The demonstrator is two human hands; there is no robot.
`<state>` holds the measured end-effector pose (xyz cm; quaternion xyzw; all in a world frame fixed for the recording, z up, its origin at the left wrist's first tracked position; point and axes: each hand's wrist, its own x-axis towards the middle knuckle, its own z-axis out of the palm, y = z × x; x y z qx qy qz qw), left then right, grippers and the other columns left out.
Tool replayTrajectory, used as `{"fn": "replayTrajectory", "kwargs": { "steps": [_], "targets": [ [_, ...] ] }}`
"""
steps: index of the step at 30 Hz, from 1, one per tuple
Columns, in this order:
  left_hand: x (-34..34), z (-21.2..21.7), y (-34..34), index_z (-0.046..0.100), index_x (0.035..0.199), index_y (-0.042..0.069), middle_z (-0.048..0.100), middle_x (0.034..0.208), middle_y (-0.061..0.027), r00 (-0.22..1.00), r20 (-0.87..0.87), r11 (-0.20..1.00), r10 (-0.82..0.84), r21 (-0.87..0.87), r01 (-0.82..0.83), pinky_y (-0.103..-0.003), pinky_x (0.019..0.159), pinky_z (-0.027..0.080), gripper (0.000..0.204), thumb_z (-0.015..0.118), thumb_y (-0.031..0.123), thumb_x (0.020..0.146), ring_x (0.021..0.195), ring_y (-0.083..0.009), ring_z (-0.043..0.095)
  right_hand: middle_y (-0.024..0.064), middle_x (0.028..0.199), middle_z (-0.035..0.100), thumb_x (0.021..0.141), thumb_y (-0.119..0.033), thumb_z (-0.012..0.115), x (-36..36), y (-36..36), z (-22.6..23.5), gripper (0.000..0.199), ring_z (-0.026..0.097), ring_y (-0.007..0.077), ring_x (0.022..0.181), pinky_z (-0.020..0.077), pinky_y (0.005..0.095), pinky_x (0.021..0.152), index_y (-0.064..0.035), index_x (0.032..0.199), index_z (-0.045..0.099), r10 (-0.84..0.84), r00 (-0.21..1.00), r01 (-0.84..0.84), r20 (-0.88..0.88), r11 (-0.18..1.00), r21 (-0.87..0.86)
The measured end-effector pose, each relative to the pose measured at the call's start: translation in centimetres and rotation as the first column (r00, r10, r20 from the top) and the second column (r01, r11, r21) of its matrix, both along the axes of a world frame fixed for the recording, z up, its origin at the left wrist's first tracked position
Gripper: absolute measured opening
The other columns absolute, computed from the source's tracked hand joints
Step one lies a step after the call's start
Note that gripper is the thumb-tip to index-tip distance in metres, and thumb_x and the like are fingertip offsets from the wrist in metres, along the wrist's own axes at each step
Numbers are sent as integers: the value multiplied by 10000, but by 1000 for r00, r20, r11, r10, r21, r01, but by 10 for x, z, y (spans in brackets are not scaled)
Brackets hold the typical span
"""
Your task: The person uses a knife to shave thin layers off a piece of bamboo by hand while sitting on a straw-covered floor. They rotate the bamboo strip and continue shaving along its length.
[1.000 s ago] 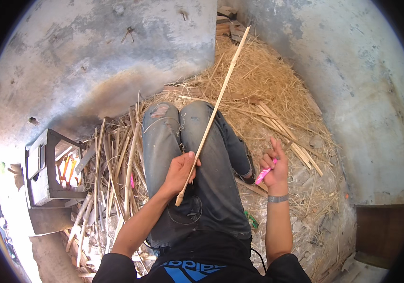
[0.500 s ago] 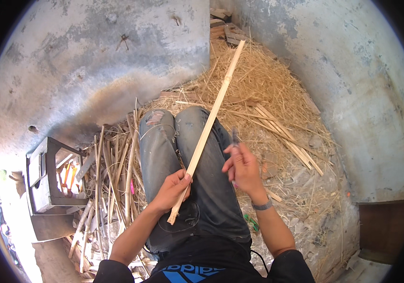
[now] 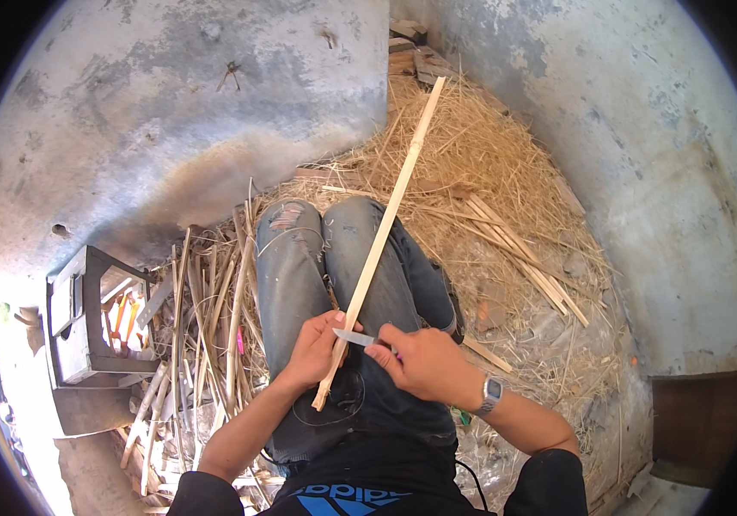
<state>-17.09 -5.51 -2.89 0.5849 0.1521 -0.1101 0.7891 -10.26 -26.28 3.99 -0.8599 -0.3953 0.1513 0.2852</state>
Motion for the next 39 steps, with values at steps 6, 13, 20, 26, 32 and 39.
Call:
{"fn": "replayTrajectory", "kwargs": {
  "steps": [6, 13, 20, 26, 32, 39],
  "targets": [
    [-7, -9, 5, 631, 1005, 30, 517, 591, 15, 999, 54, 1000, 8, -9, -7, -233, 474, 344, 383, 431, 327, 1140, 487, -57, 451, 127, 569, 613, 1053, -420, 553, 10, 8, -34, 358, 611, 379, 476, 492, 495, 457, -91, 913, 543, -16, 969, 25, 245, 999, -35],
    [-37, 9, 14, 634, 1015, 37, 486, 575, 29, 998, 9, 981, -70, 182, 67, -234, 478, 352, 365, 423, 307, 1140, 481, -51, 452, 182, 639, 629, 1081, -427, 471, 94, 21, -47, 390, 634, 437, 597, 490, 545, 541, -84, 934, 587, -280, 900, 322, 334, 944, -75],
    [-57, 27, 29, 634, 1005, 49, 482, 575, 36, 991, -60, 974, -119, 187, 128, -242, 467, 364, 352, 433, 306, 1136, 475, -52, 459, 228, 728, 665, 1087, -433, 448, 193, -1, -73, 455, 650, 450, 685, 498, 552, 598, -49, 923, 628, -394, 821, 456, 413, 888, -58],
    [-71, 30, 37, 635, 966, 53, 478, 582, 50, 997, -39, 963, -64, 259, 72, -229, 457, 344, 309, 502, 286, 1119, 484, -37, 462, 165, 679, 653, 1061, -483, 520, 223, 13, -66, 545, 619, 295, 623, 481, 412, 604, -10, 837, 669, -482, 868, 457, 122, 870, 187],
    [-11, 56, 27, 668, 936, 18, 545, 585, 42, 947, 311, 778, 78, 575, -253, -238, 459, 344, 272, 591, 236, 1080, 492, -27, 475, -40, 684, 580, 990, -390, 719, 170, 69, 25, 394, 474, 43, 662, 406, 286, 581, -3, 913, 738, -155, 919, 340, -363, 778, 528],
    [98, 88, 20, 676, 910, 23, 554, 550, -46, 727, 684, 512, 55, 606, -609, -300, 453, 376, 160, 692, 151, 1005, 448, -116, 487, -56, 658, 578, 967, -259, 752, 167, 105, 104, 278, 440, 15, 587, 341, 258, 499, 19, 977, 754, 5, 952, 180, -306, 801, 570]
  ]
}}
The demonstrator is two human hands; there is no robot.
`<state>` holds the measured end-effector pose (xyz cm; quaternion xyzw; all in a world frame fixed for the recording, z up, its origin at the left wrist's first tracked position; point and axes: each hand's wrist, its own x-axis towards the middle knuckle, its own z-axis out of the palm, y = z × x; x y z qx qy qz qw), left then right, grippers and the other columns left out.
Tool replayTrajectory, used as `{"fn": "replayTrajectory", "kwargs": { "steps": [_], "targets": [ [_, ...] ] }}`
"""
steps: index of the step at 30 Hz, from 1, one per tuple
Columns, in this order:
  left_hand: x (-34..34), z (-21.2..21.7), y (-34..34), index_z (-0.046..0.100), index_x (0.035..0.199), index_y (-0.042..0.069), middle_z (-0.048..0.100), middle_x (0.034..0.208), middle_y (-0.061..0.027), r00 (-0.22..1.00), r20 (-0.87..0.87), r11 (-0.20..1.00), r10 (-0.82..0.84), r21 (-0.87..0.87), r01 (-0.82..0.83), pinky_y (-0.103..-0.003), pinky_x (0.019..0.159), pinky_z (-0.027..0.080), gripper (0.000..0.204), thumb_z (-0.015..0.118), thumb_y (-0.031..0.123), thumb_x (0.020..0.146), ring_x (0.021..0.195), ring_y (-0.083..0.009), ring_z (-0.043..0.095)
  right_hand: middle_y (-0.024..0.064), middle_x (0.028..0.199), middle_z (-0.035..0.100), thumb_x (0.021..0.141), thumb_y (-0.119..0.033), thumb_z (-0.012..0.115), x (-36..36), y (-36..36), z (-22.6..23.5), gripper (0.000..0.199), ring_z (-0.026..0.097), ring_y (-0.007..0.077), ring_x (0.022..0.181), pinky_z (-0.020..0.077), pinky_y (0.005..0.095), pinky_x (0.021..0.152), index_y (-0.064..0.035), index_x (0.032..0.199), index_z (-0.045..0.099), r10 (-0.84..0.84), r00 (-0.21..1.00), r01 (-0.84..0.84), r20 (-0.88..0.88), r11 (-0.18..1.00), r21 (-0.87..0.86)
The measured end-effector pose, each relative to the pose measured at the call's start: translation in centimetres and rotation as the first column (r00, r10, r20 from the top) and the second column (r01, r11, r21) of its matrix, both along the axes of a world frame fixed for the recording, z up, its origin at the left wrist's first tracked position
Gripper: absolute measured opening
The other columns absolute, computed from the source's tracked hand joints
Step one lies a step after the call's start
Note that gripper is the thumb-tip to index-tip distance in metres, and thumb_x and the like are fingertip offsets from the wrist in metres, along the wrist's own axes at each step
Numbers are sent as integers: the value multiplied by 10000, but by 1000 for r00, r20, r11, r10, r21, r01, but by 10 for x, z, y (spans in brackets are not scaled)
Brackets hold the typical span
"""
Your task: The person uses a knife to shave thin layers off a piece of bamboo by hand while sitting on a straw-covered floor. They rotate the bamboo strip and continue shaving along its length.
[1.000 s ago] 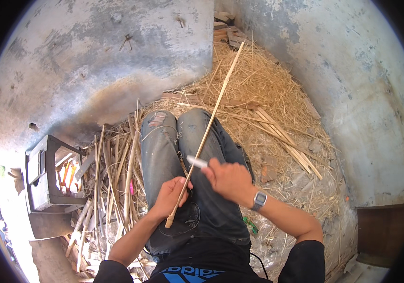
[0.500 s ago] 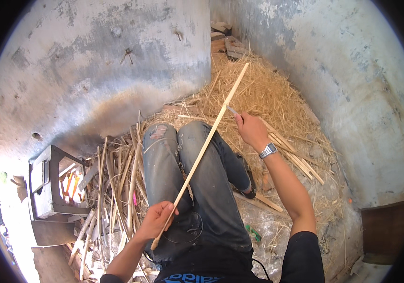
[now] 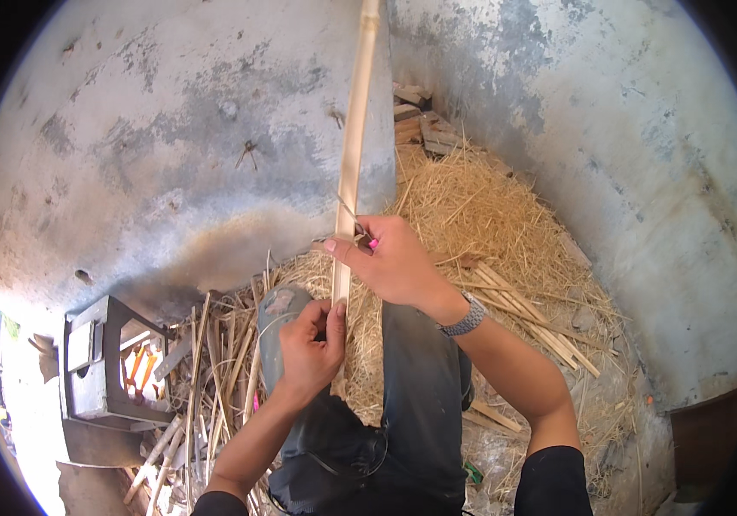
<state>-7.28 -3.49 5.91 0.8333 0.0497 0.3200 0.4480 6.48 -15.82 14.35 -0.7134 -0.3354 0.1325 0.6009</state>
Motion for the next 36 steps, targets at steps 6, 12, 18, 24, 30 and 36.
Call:
{"fn": "replayTrajectory", "kwargs": {
  "steps": [6, 12, 18, 24, 30, 36],
  "targets": [
    [75, 18, 20, 686, 927, 39, 610, 606, -96, 969, 244, 983, 30, 168, -73, -348, 469, 437, 119, 696, 140, 989, 468, -211, 570, 89, 571, 523, 986, -261, 690, 34, 1, 38, 336, 460, 142, 518, 380, 356, 504, 66, 914, 708, -18, 977, 42, 213, 993, -108],
    [152, 35, 30, 651, 1010, 15, 640, 763, -124, 928, 362, 994, -85, 89, 56, -341, 607, 470, 213, 532, 186, 1052, 646, -216, 624, 258, 653, 579, 1006, -248, 639, 71, -7, 48, 340, 585, 399, 567, 446, 473, 569, 68, 885, 672, -93, 911, 164, 401, 975, -146],
    [203, 47, 49, 594, 1262, -4, 664, 1113, -109, 926, 246, 866, -287, -347, 361, -327, 865, 475, 573, 412, 511, 1089, 1064, -176, 612, 263, 720, 630, 1003, -241, 636, 93, -19, -19, 307, 630, 453, 663, 466, 499, 605, 34, 869, 666, -17, 888, 150, 460, 956, -254],
    [218, 31, 53, 523, 1460, -16, 735, 1169, -145, 783, 61, 705, -619, -397, 588, -398, 981, 500, 668, 423, 534, 1095, 1080, -239, 693, 232, 728, 645, 1000, -274, 655, 110, -19, -57, 304, 647, 422, 671, 479, 478, 618, 2, 878, 687, 58, 957, 31, 284, 954, -299],
    [214, 6, 82, 626, 1367, 2, 739, 1162, -101, 755, 29, 672, -655, -435, 600, -371, 926, 530, 486, 515, 391, 1100, 1010, -182, 698, 203, 721, 664, 998, -335, 658, 124, -16, -91, 324, 672, 394, 665, 505, 477, 616, -31, 905, 720, 286, 940, -162, 186, 854, -494],
    [214, -19, 76, 704, 1219, 3, 744, 1005, -45, 807, -95, 754, -583, -434, 493, -271, 806, 536, 261, 638, 197, 1058, 899, -87, 661, 182, 757, 702, 985, -377, 660, 128, -8, -97, 349, 704, 389, 734, 541, 497, 673, -44, 926, 747, 321, 927, -114, 195, 735, -668]
  ]
}}
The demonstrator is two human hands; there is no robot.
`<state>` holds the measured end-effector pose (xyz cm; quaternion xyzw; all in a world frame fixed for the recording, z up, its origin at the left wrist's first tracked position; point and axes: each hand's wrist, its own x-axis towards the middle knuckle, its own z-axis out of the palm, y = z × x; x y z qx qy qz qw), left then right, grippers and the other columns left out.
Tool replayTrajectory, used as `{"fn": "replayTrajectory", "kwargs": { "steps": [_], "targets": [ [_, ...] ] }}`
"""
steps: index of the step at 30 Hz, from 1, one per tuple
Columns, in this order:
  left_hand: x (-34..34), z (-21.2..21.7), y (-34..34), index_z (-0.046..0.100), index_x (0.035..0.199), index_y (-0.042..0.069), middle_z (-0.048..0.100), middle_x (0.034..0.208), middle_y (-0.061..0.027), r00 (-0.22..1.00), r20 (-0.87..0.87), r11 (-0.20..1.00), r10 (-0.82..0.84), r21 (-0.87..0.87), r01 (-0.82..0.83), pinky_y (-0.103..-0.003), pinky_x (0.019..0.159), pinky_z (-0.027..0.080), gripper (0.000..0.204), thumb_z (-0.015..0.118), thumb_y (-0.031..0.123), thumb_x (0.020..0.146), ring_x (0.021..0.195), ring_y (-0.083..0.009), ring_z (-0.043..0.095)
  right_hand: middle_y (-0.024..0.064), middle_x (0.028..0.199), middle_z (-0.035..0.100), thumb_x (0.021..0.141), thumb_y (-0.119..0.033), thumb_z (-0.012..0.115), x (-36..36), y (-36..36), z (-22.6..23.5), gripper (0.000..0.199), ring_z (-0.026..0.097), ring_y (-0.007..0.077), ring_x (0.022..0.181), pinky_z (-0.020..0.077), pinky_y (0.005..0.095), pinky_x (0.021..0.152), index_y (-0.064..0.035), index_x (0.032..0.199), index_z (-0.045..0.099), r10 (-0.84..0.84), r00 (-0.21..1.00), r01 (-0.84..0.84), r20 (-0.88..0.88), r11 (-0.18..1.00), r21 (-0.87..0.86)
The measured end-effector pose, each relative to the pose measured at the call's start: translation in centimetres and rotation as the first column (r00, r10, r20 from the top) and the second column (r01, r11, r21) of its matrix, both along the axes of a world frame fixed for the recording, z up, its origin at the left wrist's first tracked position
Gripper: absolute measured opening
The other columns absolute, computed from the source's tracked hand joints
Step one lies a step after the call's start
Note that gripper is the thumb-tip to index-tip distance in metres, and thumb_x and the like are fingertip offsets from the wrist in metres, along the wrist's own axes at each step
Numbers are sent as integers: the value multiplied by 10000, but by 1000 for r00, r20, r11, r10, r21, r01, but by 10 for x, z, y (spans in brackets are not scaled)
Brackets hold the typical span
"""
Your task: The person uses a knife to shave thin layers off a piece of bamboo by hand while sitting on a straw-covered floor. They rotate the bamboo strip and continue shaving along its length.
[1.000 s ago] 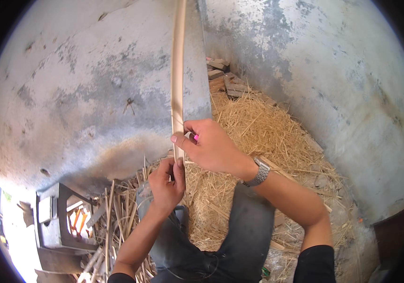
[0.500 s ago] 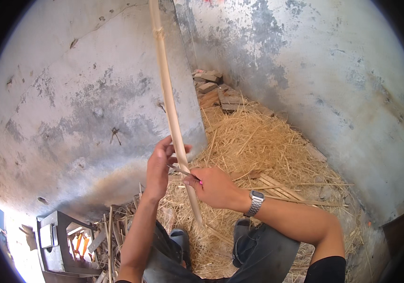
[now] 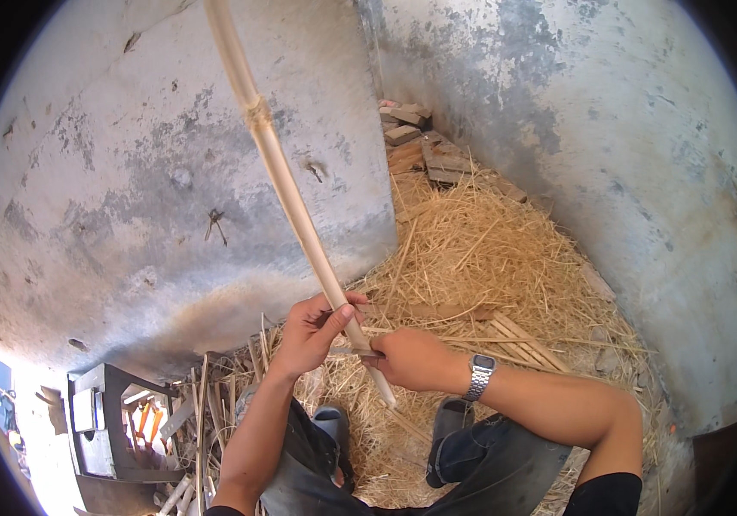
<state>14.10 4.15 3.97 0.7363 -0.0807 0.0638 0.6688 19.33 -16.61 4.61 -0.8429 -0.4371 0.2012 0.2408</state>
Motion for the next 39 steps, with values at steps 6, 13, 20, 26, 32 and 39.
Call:
{"fn": "replayTrajectory", "kwargs": {
  "steps": [6, 13, 20, 26, 32, 39],
  "targets": [
    [-7, 2, 11, 705, 1214, 9, 747, 949, -36, 994, -58, 995, 97, 5, -97, -254, 701, 538, 285, 638, 240, 1060, 827, -83, 661, 188, 815, 724, 951, -378, 696, 7, 8, 10, 338, 717, 386, 807, 547, 506, 707, -47, 941, 765, -6, 1000, 9, 15, 984, -178],
    [-16, -6, 30, 703, 1207, 6, 741, 935, -47, 988, 32, 979, 154, 130, -156, -249, 683, 542, 291, 636, 249, 1061, 817, -83, 663, 194, 880, 740, 885, -312, 765, 15, 10, 10, 283, 726, 376, 843, 558, 492, 730, -47, 984, 780, 119, 993, -102, 27, 932, -349],
    [-17, -3, 54, 739, 1146, 27, 734, 844, -62, 962, 80, 948, 260, 168, -270, -284, 712, 536, 256, 643, 244, 1049, 778, -113, 665, 134, 699, 669, 912, -313, 763, 36, 2, -16, 269, 654, 289, 643, 479, 418, 591, -61, 1006, 752, -88, 983, 83, 164, 996, 40],
    [-23, -4, 35, 731, 1132, 35, 720, 866, -65, 996, 1, 950, 91, 299, -87, -300, 739, 525, 215, 662, 212, 1032, 797, -125, 656, -48, 571, 421, 923, -394, 790, 34, 7, 31, 377, 354, 63, 533, 299, 288, 515, -51, 1077, 771, -286, 952, 302, -112, 807, 508],
    [-24, -14, 10, 729, 1095, 35, 711, 851, -91, 998, -12, 914, -68, 400, 67, -327, 688, 534, 193, 659, 201, 1026, 762, -159, 674, -67, 570, 386, 927, -251, 806, 34, 6, 30, 259, 332, 40, 537, 266, 268, 492, -40, 1072, 773, -246, 964, 255, -100, 747, 614],
    [-19, -22, 5, 693, 1174, 16, 698, 826, -71, 995, 4, 939, -99, 332, 92, -323, 719, 557, 232, 604, 196, 1058, 778, -160, 717, -80, 620, 449, 992, -195, 734, 34, 2, 29, 189, 355, 24, 553, 276, 254, 490, -9, 1014, 755, -293, 945, 306, -143, 648, 698]
  ]
}}
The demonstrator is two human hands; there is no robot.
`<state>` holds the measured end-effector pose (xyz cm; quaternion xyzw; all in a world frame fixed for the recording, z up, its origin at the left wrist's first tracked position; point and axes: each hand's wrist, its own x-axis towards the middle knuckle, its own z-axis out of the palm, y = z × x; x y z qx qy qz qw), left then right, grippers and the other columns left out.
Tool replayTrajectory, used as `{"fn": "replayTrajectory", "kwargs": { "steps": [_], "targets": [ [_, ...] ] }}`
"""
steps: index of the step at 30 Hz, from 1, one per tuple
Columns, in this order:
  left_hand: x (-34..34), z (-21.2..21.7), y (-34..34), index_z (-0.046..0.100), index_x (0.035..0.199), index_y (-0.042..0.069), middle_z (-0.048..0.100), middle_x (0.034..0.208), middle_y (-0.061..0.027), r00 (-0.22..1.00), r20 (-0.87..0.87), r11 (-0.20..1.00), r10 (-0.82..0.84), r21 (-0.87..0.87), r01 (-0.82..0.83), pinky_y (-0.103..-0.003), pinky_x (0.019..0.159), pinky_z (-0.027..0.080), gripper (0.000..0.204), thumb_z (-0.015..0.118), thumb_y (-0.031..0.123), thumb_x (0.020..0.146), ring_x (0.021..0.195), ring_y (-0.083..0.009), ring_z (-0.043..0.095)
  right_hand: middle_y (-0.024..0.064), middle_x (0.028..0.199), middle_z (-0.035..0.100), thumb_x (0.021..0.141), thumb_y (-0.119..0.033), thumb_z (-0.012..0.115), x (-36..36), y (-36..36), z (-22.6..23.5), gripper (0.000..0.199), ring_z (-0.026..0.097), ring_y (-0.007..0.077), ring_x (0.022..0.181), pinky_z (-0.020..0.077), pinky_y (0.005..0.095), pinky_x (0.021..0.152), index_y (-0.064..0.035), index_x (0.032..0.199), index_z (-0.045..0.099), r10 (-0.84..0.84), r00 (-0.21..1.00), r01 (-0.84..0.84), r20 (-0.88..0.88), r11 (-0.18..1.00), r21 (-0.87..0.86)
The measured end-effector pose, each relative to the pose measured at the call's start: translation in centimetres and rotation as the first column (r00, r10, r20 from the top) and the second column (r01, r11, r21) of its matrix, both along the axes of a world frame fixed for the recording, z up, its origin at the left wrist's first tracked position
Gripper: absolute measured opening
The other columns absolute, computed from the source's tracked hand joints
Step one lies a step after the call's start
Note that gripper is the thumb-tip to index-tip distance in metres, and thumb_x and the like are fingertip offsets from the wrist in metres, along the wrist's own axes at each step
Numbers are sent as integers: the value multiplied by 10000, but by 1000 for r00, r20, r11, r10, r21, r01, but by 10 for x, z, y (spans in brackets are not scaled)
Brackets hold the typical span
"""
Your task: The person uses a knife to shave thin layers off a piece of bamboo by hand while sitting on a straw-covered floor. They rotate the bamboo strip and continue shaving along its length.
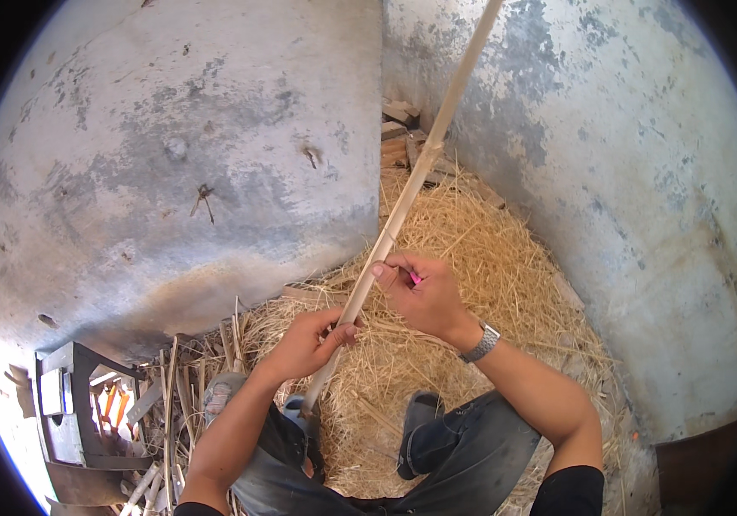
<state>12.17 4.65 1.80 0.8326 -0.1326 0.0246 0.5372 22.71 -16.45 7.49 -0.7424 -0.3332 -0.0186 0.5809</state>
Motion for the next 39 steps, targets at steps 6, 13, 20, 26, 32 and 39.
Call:
{"fn": "replayTrajectory", "kwargs": {
  "steps": [6, 13, 20, 26, 32, 39],
  "targets": [
    [-1, 5, -1, 662, 1133, 4, 599, 712, -27, 990, -20, 988, 139, -69, -140, -294, 628, 500, 235, 546, 204, 1092, 654, -106, 599, -96, 638, 459, 1021, -192, 698, 18, -12, -2, 209, 346, 16, 565, 279, 238, 506, 13, 1002, 735, -100, 994, 104, -44, 991, 90],
    [-7, 4, -1, 676, 1091, 9, 585, 677, -12, 962, 99, 966, 256, -48, -253, -267, 578, 443, 208, 576, 191, 1081, 608, -92, 533, -109, 608, 434, 990, -159, 731, 16, -22, 17, 161, 347, -3, 547, 260, 224, 504, 1, 998, 742, -124, 988, 137, -96, 979, 149],
    [-6, -13, -12, 725, 1204, 28, 671, 737, -60, 878, 248, 908, 410, -20, -418, -278, 564, 479, 226, 644, 164, 1042, 605, -112, 603, -120, 585, 409, 900, -129, 820, 13, -24, 14, 152, 336, -10, 528, 252, 221, 494, 1, 949, 755, -165, 985, 161, 45, 983, 91],
    [-5, -16, -24, 745, 1175, 44, 712, 827, -131, 841, 334, 890, 426, 14, -457, -345, 552, 507, 219, 705, 147, 987, 593, -235, 644, -122, 586, 427, 898, -165, 825, 8, -17, 18, 194, 342, -11, 526, 259, 222, 490, 13, 934, 757, -200, 975, 204, -96, 979, 30],
    [-5, -17, -27, 751, 1171, 41, 723, 841, -130, 817, 377, 880, 437, 10, -475, -344, 542, 499, 219, 716, 140, 978, 586, -227, 639, -121, 598, 446, 932, -147, 785, 10, -19, 16, 171, 360, -12, 539, 270, 223, 491, 20, 951, 753, -166, 979, 171, -120, 985, 32],
    [-5, -17, -26, 755, 1172, 45, 721, 827, -121, 835, 335, 884, 437, 12, -467, -338, 540, 498, 221, 720, 143, 978, 585, -206, 636, -99, 626, 486, 995, -117, 681, 11, -17, 13, 119, 391, -14, 561, 289, 228, 488, -5, 958, 667, -161, 985, 166, -61, 983, 75]
  ]
}}
